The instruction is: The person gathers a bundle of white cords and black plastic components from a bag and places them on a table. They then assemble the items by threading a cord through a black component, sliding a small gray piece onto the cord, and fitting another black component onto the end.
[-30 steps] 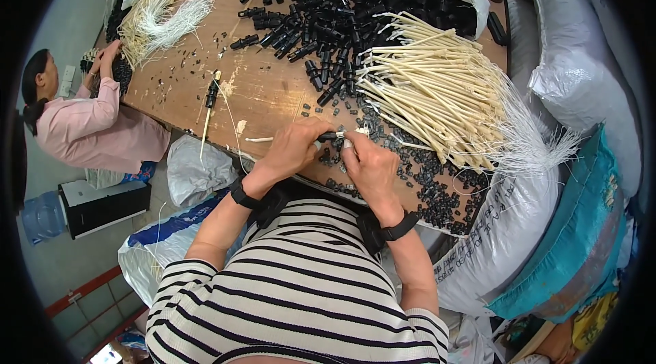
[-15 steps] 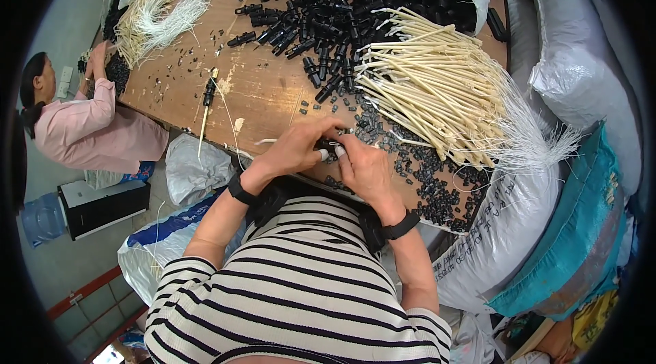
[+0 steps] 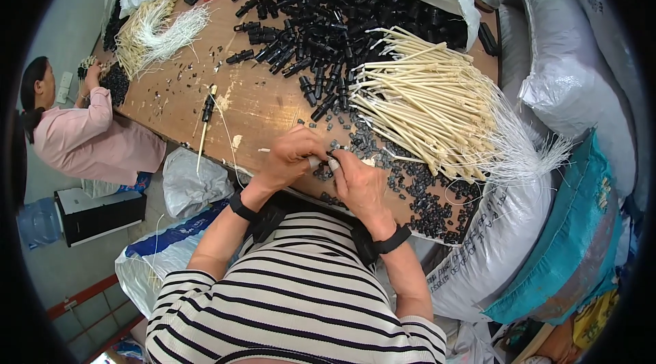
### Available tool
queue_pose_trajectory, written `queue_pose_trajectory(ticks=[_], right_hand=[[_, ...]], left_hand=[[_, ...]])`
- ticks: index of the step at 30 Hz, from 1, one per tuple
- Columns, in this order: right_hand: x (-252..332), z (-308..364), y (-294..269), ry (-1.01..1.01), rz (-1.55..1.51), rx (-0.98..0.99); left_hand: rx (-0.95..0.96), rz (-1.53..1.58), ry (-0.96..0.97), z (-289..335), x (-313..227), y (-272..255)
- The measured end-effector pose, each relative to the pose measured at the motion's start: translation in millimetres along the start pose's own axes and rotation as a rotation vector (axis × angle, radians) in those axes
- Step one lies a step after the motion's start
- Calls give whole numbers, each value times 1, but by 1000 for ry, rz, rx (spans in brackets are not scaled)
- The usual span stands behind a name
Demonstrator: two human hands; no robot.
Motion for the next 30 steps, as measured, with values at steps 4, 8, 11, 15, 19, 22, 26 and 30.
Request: queue_pose_trajectory(ticks=[4, 8, 11, 15, 19, 22, 26, 30], right_hand=[[-12, 4, 15, 81, -215, 115], [-16, 8, 20, 104, -124, 115], [-45, 15, 19, 360, -309, 66], [-60, 23, 33, 481, -355, 157], [-72, 23, 32, 531, -438, 85], [-80, 26, 49, 710, -490, 155], [-69, 18, 57, 664, -652, 171], [-61, 21, 62, 661, -1098, 139]], left_hand=[[5, -173, 312, 8, -23, 3], [65, -211, 309, 7, -18, 1], [-136, -488, -40, -14, 30, -40], [94, -480, 1, -25, 62, -28], [-33, -165, -317, -16, 75, -36], [-73, 145, -368, -4, 39, -5], [-139, 122, -123, -3, 12, 21], [-148, 89, -134, -2, 13, 19]])
Point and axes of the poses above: each hand's wrist, its own z-axis away from the middle knuckle, its own y-axis out of the palm, x = y × z, the point moved 9 cm from there along -z, towards the middle knuckle, and after that the axes turned 7 degrees about z, right-handed, at the moved point
